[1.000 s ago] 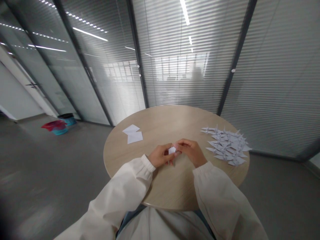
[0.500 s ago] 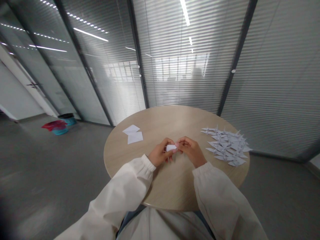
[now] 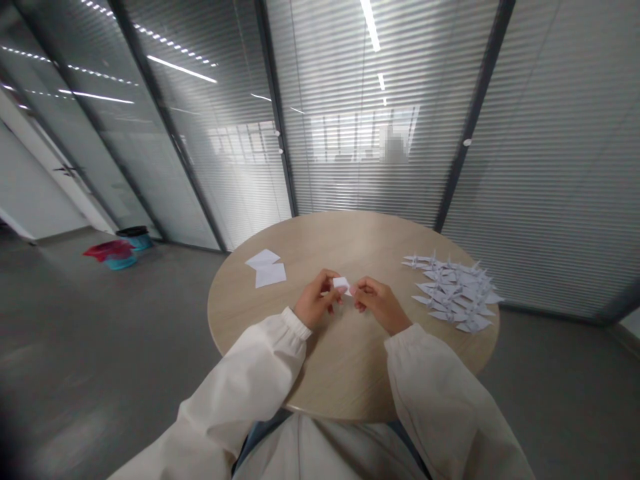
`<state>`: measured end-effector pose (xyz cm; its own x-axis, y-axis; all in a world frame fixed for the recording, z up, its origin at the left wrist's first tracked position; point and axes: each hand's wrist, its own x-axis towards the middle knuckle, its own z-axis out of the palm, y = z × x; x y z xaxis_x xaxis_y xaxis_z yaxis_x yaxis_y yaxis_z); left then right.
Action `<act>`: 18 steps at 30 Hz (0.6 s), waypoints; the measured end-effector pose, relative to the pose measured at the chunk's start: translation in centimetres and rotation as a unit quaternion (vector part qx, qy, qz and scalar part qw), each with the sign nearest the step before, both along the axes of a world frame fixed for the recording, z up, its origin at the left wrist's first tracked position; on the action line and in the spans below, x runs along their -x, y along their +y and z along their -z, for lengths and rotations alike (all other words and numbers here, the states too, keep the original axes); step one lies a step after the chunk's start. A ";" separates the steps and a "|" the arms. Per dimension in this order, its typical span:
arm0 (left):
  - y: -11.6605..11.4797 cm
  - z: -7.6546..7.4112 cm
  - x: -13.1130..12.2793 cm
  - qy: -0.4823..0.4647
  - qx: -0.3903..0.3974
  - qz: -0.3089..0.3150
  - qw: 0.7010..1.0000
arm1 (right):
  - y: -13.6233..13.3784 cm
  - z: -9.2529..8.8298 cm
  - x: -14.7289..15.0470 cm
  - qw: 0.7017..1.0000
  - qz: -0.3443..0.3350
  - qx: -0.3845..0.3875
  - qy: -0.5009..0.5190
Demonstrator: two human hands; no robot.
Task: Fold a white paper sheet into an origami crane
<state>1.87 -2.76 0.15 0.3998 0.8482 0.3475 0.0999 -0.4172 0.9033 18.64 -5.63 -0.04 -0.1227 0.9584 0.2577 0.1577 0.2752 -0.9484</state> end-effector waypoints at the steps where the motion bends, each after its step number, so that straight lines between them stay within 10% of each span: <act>1: 0.1 0.1 0.0 0.005 -0.005 -0.004 1.000 | 0.1 0.1 0.0 1.000 -0.008 0.002 -0.007; 18: 0.4 -0.2 0.0 -0.093 0.014 0.012 0.995 | -0.2 0.3 0.3 0.995 -0.065 0.011 -0.077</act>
<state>1.92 -2.33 0.31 0.3513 0.8491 0.3944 -0.0804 -0.3923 0.9163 18.33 -5.85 -0.38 -0.2830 0.9369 0.2054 0.2653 0.2823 -0.9219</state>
